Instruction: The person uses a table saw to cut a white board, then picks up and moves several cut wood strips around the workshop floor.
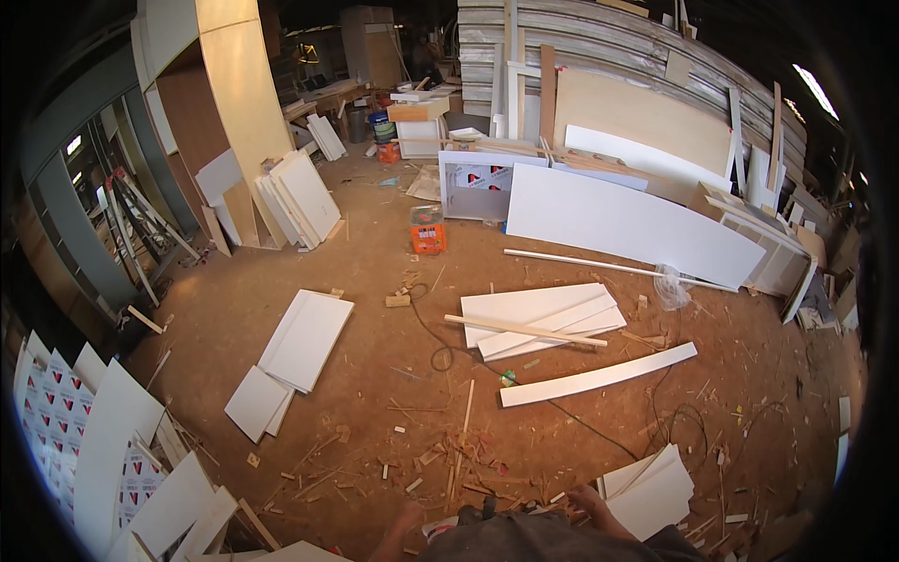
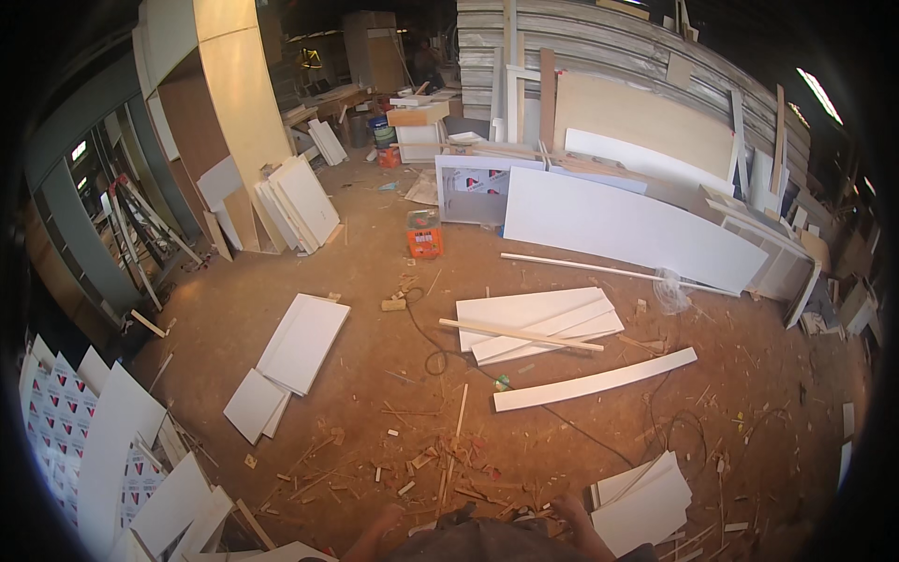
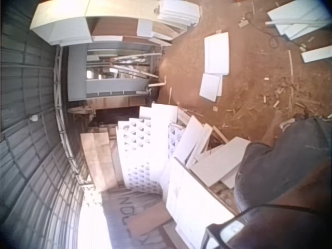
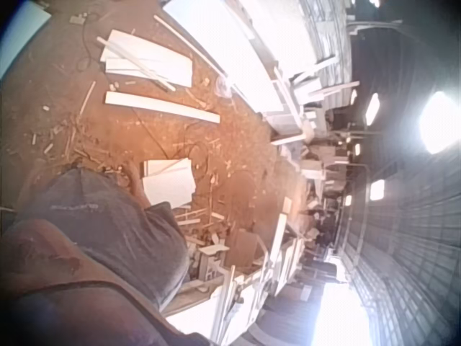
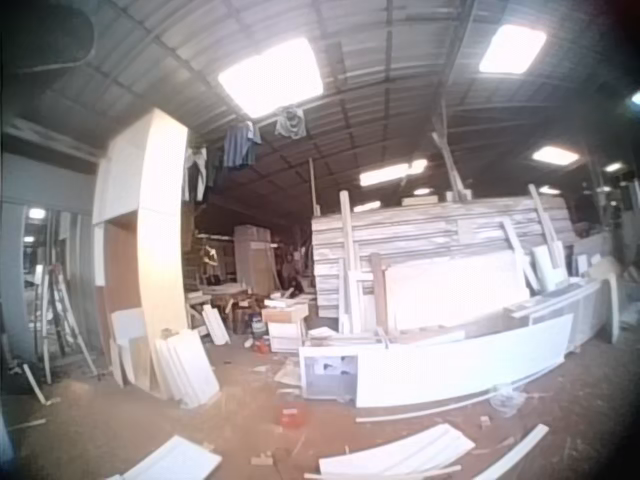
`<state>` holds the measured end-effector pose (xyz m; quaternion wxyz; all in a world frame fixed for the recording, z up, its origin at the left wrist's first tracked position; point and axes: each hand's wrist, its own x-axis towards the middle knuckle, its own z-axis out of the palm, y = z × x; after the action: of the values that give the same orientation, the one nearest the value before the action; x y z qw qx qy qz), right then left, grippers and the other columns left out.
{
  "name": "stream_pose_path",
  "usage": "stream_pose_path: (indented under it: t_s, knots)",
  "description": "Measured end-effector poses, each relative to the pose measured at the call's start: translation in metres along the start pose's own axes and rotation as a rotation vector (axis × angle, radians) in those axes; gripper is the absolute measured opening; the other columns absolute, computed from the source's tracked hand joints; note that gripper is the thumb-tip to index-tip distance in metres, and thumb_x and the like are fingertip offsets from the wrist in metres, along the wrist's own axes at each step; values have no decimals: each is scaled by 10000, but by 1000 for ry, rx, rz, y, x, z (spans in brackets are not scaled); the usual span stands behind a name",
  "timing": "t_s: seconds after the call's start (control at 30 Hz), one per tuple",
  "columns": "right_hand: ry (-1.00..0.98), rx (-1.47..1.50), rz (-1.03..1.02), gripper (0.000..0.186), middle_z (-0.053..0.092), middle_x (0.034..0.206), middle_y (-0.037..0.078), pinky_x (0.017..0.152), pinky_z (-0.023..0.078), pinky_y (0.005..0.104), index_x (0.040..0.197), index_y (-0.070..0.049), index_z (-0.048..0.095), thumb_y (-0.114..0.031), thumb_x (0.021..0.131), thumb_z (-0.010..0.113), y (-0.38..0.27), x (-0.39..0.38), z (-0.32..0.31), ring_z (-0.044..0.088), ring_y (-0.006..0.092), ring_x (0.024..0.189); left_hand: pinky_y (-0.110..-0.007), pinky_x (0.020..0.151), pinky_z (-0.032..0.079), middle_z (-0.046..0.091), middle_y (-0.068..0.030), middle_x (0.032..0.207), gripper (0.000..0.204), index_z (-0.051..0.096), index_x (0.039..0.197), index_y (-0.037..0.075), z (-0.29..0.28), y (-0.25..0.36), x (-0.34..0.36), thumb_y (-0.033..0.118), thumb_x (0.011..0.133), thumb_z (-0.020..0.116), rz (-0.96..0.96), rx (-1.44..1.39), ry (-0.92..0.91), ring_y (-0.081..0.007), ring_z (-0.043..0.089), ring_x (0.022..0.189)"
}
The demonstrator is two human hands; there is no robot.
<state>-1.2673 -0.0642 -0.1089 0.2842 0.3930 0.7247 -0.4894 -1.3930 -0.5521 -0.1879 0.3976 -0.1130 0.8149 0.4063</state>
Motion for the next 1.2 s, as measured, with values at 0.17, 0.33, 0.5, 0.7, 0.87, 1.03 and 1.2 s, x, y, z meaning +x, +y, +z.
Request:
stream_pose_path:
  t_s: [0.17, 0.33, 0.5, 0.7, 0.87, 1.03, 1.2]
  knots:
    - [43, -59, -45, 313, 694, 831, 121, 634, 546, 361, 934, -16, 684, -286, 825, 569, 19, 12, 8, 685, 242, 723, -431, 714, 464, 642, -182, 874, 251, 647, 905, 1, -1, 9, 2, 218, 859, 529, -23, -12, -43, -320, 617, 827]
    - [85, -139, -434, 251, 695, 842, 123, 706, 540, 365, 890, -10, 670, -235, 803, 602, 46, 57, -1, 688, 289, 770, -293, 517, 415, 554, -6, 717, 191, 592, 891, 85, -11, -1, 34, 252, 923, 505, 295, -87, -44, -134, 520, 602]
    - [53, 44, -94, 220, 676, 848, 130, 652, 548, 354, 803, 1, 640, -206, 856, 589, 8, 35, 28, 694, 242, 815, -291, 502, 427, 561, -5, 709, 202, 617, 876, 78, -24, 7, 5, 246, 925, 517, 261, 43, 3, -132, 530, 586]
    - [-17, 89, -204, 191, 668, 904, 125, 631, 559, 341, 962, -29, 636, -186, 876, 569, 27, 46, 10, 684, 210, 756, -291, 506, 434, 561, -9, 705, 211, 629, 882, 82, -32, 33, -2, 257, 921, 518, 86, -70, -4, -140, 532, 582]
    - [-17, -41, -163, 114, 657, 887, 97, 654, 568, 329, 933, -52, 620, -129, 883, 553, 22, 40, 7, 679, 184, 761, -299, 512, 440, 565, -13, 713, 223, 631, 894, 81, -24, 25, 3, 271, 921, 517, 62, -41, -38, -151, 538, 586]
    - [-94, -58, -108, 92, 641, 858, 83, 661, 556, 287, 859, -32, 597, -99, 872, 534, -7, 19, 12, 676, 164, 759, -309, 522, 447, 572, -18, 729, 242, 628, 911, 76, -14, 6, 1, 288, 921, 511, 78, -10, -33, -161, 545, 593]
    - [-94, -160, -360, 187, 638, 777, 61, 614, 520, 287, 846, -28, 621, -197, 892, 555, 26, 35, 9, 641, 151, 709, -314, 536, 448, 579, -29, 757, 258, 613, 938, 70, -1, 12, -3, 299, 923, 495, 133, 103, -60, -165, 551, 614]
